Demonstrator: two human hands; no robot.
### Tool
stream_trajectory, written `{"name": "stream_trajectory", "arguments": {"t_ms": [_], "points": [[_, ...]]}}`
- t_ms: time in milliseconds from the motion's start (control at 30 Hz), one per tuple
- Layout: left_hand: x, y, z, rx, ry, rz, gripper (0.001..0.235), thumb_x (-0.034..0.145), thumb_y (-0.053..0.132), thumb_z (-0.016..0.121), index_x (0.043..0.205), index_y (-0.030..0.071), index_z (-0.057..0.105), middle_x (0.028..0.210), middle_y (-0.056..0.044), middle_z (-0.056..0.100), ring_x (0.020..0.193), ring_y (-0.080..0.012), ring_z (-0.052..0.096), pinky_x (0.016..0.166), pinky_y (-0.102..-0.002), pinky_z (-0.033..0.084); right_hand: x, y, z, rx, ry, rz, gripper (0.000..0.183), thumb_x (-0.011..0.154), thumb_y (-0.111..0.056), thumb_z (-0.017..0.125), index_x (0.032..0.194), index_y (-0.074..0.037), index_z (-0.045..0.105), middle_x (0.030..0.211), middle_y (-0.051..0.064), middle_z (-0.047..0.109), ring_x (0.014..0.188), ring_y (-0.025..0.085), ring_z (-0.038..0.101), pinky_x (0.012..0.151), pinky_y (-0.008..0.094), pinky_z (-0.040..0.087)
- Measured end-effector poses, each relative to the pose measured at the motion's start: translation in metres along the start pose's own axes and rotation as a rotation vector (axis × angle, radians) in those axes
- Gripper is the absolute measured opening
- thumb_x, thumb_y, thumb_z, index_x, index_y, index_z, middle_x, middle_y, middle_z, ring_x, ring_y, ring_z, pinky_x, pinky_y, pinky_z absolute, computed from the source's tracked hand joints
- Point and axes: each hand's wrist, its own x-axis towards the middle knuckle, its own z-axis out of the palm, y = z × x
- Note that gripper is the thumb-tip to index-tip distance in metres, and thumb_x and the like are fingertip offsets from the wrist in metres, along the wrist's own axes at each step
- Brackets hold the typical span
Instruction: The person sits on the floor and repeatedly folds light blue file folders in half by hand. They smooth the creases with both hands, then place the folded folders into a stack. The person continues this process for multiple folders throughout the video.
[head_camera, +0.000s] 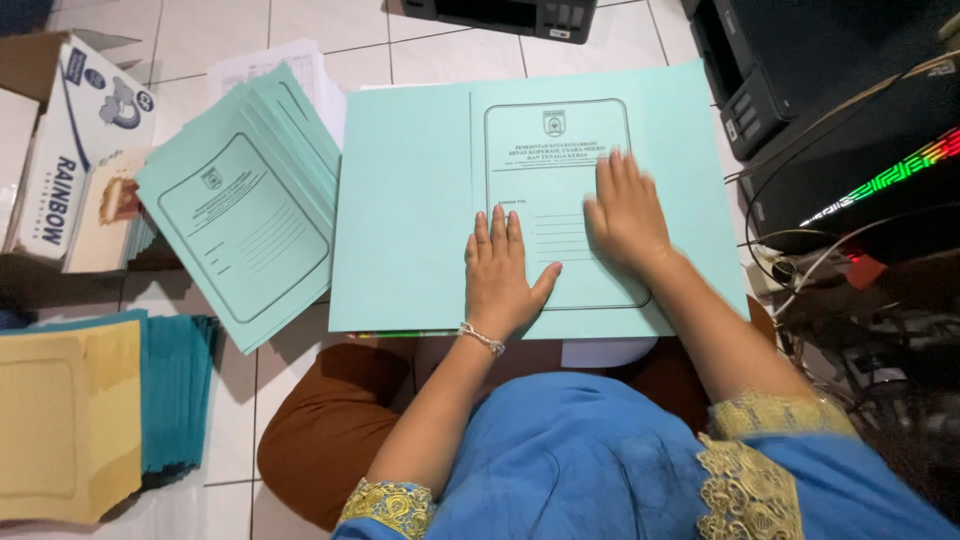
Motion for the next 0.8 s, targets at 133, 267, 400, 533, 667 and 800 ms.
{"name": "stream_trajectory", "arguments": {"t_ms": [133, 267, 400, 533, 667, 800], "points": [[0.036, -0.003, 0.009, -0.006, 0.010, -0.026, 0.081, 0.102, 0.049, 0.041, 0.156, -0.009, 0.025, 0.164, -0.034, 0.018, 0.154, -0.0494, 0.010, 0.122, -0.059, 0.011, -0.099, 0.002, 0.005, -0.023, -0.039, -0.087, 0.068, 0.107, -0.042, 0.030, 0.162, -0.002, 0.025, 0.166, 0.026, 0.023, 0.155, 0.042, 0.018, 0.121, 0.057, 0.017], [0.140, -0.019, 0.016, 0.067, 0.071, -0.031, 0.083, 0.101, 0.053, 0.044, 0.156, -0.007, 0.027, 0.164, -0.031, 0.022, 0.155, -0.0450, 0.014, 0.125, -0.056, 0.014, -0.120, 0.004, 0.011, -0.026, -0.027, -0.135, 0.068, 0.109, -0.047, 0.024, 0.162, -0.005, 0.024, 0.167, 0.022, 0.022, 0.156, 0.037, 0.015, 0.123, 0.051, 0.010], [0.224, -0.058, 0.028, 0.151, 0.083, -0.059, 0.081, 0.105, 0.057, 0.039, 0.160, -0.001, 0.025, 0.167, -0.024, 0.019, 0.157, -0.0375, 0.014, 0.127, -0.051, 0.014, -0.121, 0.005, 0.014, -0.013, -0.041, -0.119, 0.067, 0.109, -0.048, 0.021, 0.163, -0.009, 0.021, 0.169, 0.018, 0.018, 0.157, 0.033, 0.011, 0.123, 0.048, 0.005], [0.189, -0.045, 0.022, 0.157, 0.081, -0.038, 0.082, 0.104, 0.057, 0.039, 0.160, -0.001, 0.024, 0.167, -0.025, 0.018, 0.157, -0.0387, 0.014, 0.128, -0.052, 0.013, -0.120, 0.007, 0.016, 0.006, -0.040, -0.118, 0.067, 0.109, -0.048, 0.021, 0.164, -0.010, 0.021, 0.170, 0.018, 0.017, 0.157, 0.032, 0.010, 0.124, 0.048, 0.004], [0.085, -0.015, 0.006, 0.084, 0.032, 0.044, 0.078, 0.103, 0.048, 0.045, 0.157, -0.005, 0.027, 0.164, -0.030, 0.023, 0.155, -0.0426, 0.016, 0.125, -0.054, 0.015, -0.120, 0.007, 0.019, -0.002, -0.026, -0.116, 0.068, 0.109, -0.049, 0.022, 0.163, -0.010, 0.022, 0.169, 0.018, 0.018, 0.157, 0.033, 0.011, 0.123, 0.049, 0.004], [-0.020, 0.001, 0.013, 0.024, 0.005, 0.186, 0.079, 0.100, 0.044, 0.050, 0.155, -0.010, 0.029, 0.160, -0.036, 0.025, 0.152, -0.0499, 0.018, 0.121, -0.059, 0.016, -0.113, 0.000, 0.012, 0.007, -0.069, -0.078, 0.070, 0.109, -0.052, 0.021, 0.164, -0.008, 0.020, 0.169, 0.020, 0.016, 0.157, 0.036, 0.009, 0.122, 0.052, 0.005]]}}
